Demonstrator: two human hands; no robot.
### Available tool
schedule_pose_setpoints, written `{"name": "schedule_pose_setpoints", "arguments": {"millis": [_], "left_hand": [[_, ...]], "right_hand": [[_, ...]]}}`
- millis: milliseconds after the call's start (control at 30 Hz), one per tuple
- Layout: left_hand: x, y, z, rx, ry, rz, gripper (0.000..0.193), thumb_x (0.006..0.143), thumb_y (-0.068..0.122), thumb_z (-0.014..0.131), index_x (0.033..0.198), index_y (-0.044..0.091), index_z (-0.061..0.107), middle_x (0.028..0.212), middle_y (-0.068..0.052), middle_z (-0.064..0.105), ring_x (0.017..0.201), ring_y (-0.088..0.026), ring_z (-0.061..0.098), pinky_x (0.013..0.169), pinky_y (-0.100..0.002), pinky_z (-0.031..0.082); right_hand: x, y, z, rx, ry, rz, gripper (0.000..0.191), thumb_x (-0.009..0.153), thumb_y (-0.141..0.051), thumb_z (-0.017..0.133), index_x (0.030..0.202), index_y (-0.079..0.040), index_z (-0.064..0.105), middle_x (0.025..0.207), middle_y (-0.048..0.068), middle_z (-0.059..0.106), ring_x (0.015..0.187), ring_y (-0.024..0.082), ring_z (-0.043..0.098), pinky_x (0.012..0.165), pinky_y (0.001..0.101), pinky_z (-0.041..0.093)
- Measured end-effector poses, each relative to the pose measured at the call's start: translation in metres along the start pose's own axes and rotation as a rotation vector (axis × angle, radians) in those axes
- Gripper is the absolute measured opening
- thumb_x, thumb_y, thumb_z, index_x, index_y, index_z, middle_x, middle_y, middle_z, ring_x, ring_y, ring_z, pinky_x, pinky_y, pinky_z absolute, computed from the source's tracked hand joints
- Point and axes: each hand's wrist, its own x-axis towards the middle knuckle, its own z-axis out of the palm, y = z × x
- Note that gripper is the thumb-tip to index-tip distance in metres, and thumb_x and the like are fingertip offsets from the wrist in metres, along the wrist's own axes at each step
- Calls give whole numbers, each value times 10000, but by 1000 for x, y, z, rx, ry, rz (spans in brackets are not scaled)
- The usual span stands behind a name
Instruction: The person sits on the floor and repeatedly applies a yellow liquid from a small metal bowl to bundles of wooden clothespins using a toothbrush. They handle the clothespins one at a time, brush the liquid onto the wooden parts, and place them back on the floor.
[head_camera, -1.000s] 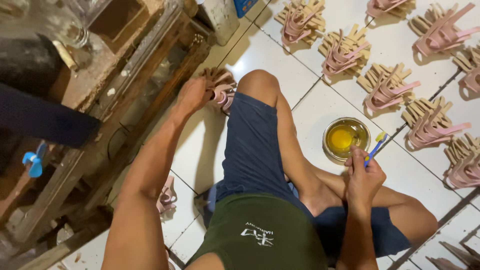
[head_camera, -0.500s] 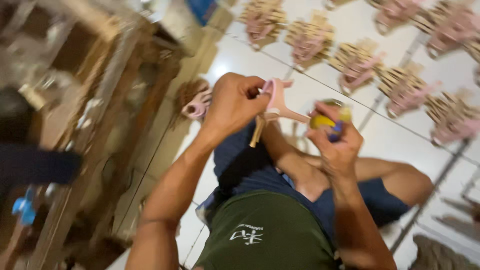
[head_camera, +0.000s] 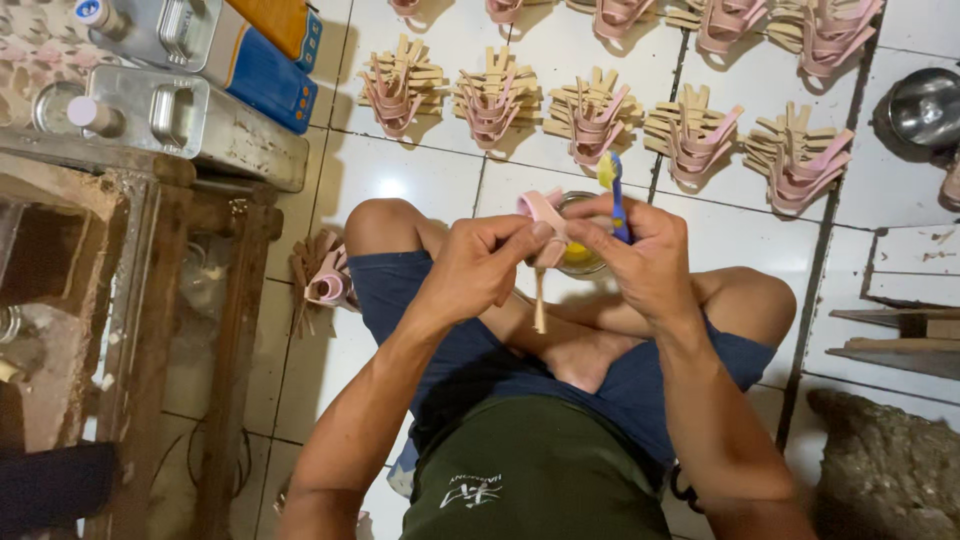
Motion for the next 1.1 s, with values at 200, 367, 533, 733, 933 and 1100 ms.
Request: {"name": "schedule_pose_setpoints", "arguments": {"millis": [200, 367, 533, 733, 933, 1100], "left_hand": [[2, -11, 5, 19, 119, 42, 321, 1051, 252, 589, 942, -10, 738, 488, 29, 518, 371, -33, 451, 353, -224, 322], [7, -23, 17, 64, 181, 206, 262, 1078, 211, 597, 1016, -6, 729, 608, 49, 536, 511, -12, 451, 435, -220, 343], [12, -19, 8, 27, 169, 305, 247, 1094, 191, 615, 1046, -13, 744, 731, 43, 602, 617, -12, 473, 495, -229, 373], [-6, 2, 10, 73, 33, 194, 301, 1056, 262, 582, 1134, 31, 758, 592, 29, 602, 451, -18, 473, 397, -233, 376], [-7, 10, 11, 89, 32, 162, 333, 1074, 287, 557, 1149, 21, 742, 590, 18, 601, 442, -30, 501, 392, -233, 395], [-8, 9, 11, 100, 24, 191, 338, 1091, 296, 546, 1086, 14, 732, 614, 10, 604, 453, -43, 544, 400, -236, 424]], "right_hand": [[-9, -22, 9, -269, 23, -304, 289, 873, 25, 796, 1149, 47, 715, 1070, 105, 623, 876, 153, 597, 733, 281, 497], [-7, -33, 18, -258, -86, -291, 183, 875, 66, 775, 1002, 42, 646, 1010, 98, 641, 863, 152, 626, 716, 288, 511], [-11, -44, 8, -89, -220, -262, 234, 757, 172, 625, 952, 43, 604, 993, 106, 641, 903, 164, 644, 808, 293, 550], [-12, -42, 9, 22, -50, 47, 215, 907, 21, 797, 1094, 23, 692, 999, 25, 693, 892, 57, 662, 780, 198, 552], [-14, -36, 14, -3, 17, 73, 201, 935, 7, 795, 1108, 29, 694, 960, 25, 712, 854, 61, 673, 731, 186, 537], [-12, -42, 20, 15, 24, 58, 205, 947, 12, 781, 1121, 33, 675, 999, 39, 715, 891, 72, 694, 768, 195, 549]]}}
